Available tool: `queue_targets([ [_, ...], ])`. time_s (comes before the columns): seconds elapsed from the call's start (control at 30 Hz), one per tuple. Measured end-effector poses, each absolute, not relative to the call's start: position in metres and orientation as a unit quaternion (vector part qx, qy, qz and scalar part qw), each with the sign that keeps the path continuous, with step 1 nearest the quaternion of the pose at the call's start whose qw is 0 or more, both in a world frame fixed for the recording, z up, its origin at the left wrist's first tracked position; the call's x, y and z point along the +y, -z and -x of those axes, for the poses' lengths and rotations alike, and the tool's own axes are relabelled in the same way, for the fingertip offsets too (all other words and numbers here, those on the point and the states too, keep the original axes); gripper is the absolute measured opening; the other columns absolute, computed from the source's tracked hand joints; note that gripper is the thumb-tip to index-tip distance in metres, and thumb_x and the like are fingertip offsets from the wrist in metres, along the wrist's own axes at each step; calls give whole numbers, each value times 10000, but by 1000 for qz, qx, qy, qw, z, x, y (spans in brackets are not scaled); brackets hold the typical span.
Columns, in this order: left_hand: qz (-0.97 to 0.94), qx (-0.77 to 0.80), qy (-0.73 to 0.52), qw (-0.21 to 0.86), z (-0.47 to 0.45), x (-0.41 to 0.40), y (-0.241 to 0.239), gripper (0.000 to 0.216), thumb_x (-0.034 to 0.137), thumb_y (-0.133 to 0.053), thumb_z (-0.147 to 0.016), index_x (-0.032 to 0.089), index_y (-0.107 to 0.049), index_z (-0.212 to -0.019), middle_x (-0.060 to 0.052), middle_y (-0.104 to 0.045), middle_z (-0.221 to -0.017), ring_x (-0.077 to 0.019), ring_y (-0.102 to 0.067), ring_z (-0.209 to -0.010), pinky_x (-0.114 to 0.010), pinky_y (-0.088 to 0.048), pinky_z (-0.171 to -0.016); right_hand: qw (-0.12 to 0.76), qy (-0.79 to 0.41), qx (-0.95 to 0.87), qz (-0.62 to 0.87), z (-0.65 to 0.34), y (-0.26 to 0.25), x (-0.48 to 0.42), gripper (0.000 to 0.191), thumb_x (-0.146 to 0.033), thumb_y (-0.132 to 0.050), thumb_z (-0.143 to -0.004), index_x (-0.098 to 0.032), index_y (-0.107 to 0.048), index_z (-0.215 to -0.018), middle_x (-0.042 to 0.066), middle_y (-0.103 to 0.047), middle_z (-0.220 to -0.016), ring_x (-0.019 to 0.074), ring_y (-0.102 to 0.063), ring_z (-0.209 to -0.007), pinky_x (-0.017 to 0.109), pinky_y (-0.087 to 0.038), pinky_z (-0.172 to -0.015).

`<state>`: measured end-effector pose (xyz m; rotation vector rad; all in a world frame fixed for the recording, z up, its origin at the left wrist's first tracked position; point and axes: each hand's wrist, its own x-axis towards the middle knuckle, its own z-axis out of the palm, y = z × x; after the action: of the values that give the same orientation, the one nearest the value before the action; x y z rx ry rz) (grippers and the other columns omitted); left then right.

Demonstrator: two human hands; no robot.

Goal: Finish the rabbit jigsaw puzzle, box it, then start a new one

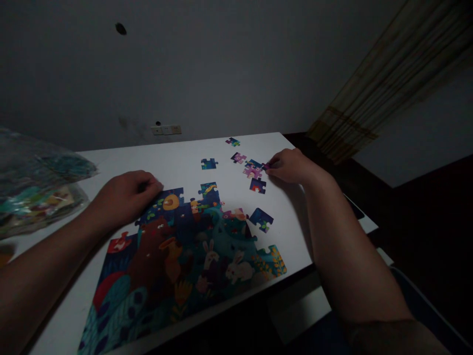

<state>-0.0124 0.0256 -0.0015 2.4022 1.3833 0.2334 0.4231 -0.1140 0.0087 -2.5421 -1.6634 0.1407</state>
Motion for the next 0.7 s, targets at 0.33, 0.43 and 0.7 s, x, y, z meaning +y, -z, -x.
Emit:
queue_targets([
  [0.33,-864,466,-88,168,10,23,-1,409,569,-528,-977,226,-745,-936,-102,-806,-1010,-298,-720,-922,-430,-484,-817,304,-72,-551,774,-399,-11,-105,485,-292,-803,-925,-220,-770,-1404,98,-845,-1015,292,-784,-933,415,-603,-853],
  [0.43,-874,449,-102,155,11,25,2,389,571,-524,-961,243,-709,-863,-96,-781,-960,-293,-704,-893,-419,-469,-792,461,-245,-523,674,-373,-9,-98,503,-400,-771,-952,-236,-769,-1428,59,-817,-879,272,-797,-834,399,-630,-758],
  [0.7,-886,426,-119,139,13,27,10,346,522,-542,-979,254,-683,-812,-91,-745,-894,-267,-648,-830,-404,-412,-748,521,-527,-426,519,-311,13,-92,402,-269,-881,-891,-254,-784,-1281,64,-840,-1009,265,-883,-900,398,-763,-814],
])
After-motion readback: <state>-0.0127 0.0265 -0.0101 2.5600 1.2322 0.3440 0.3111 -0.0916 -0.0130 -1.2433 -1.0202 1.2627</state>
